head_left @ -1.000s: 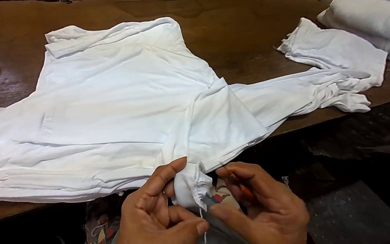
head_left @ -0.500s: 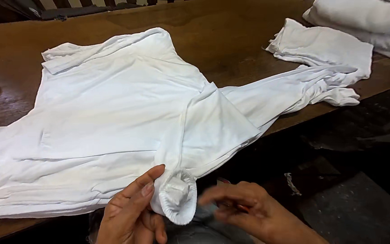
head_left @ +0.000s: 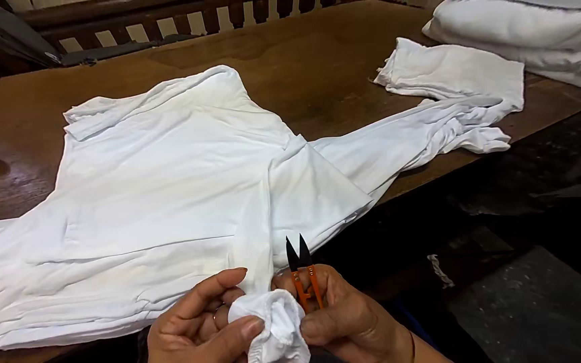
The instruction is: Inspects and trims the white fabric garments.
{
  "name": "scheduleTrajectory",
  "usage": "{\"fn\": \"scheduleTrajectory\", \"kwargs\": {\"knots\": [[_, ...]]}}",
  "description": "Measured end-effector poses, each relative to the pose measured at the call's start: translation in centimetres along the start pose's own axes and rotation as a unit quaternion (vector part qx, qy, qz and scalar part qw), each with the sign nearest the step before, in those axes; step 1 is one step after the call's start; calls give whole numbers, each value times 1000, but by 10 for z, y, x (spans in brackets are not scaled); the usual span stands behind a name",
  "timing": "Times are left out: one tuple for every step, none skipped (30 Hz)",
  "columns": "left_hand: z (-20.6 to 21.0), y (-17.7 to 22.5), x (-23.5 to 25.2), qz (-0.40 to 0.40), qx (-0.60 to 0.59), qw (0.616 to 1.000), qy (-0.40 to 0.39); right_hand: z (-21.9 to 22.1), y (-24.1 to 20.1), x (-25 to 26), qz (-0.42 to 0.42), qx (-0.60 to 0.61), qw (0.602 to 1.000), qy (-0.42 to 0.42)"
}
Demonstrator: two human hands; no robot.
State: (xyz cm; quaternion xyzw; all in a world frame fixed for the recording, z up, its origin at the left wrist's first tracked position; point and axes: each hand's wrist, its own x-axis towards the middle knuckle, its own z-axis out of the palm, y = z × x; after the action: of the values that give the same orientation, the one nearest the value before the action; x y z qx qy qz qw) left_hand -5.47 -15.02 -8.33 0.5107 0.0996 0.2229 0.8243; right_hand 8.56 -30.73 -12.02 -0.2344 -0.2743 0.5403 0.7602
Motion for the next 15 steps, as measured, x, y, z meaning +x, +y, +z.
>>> {"fn": "scheduleTrajectory", "kwargs": {"knots": [[0,1,0,19,21,1000,-4,2,-1,-1,1,-10,1000,5],[0,2,0,37,43,998,-6,4,-2,-1,1,-19,1000,7],[0,3,0,54,63,997,-10,6,-3,-2,-1,-26,1000,5],[0,4,0,67,87,994,-13,7,-5,-2,-4,-31,999,-2],[0,6,0,77,110,991,-17,10,-6,-2,-4,-36,999,-4],[0,7,0,83,126,988,-22,14,-7,-2,0,-45,999,9],[-1,9,0,86,133,987,-26,18,-8,-1,5,-63,997,38],[-1,9,-1,85,137,986,-30,22,-7,-1,6,-83,994,72],[-1,10,-1,85,141,986,-36,23,-6,0,-3,-116,989,96],[-2,9,-1,85,153,984,-42,23,-4,0,-28,-167,980,107],[-3,8,-1,91,180,978,-47,22,-2,0,-66,-233,963,119],[-4,6,-1,104,224,967,-55,20,-1,0,-113,-309,935,129],[-7,3,-1,126,282,949,-65,18,0,-1,-164,-398,892,136],[-9,-1,-1,158,347,922,-66,15,1,-1,-217,-506,822,145],[-10,-5,0,201,415,885,-55,13,0,-2,-265,-624,719,155]]}}
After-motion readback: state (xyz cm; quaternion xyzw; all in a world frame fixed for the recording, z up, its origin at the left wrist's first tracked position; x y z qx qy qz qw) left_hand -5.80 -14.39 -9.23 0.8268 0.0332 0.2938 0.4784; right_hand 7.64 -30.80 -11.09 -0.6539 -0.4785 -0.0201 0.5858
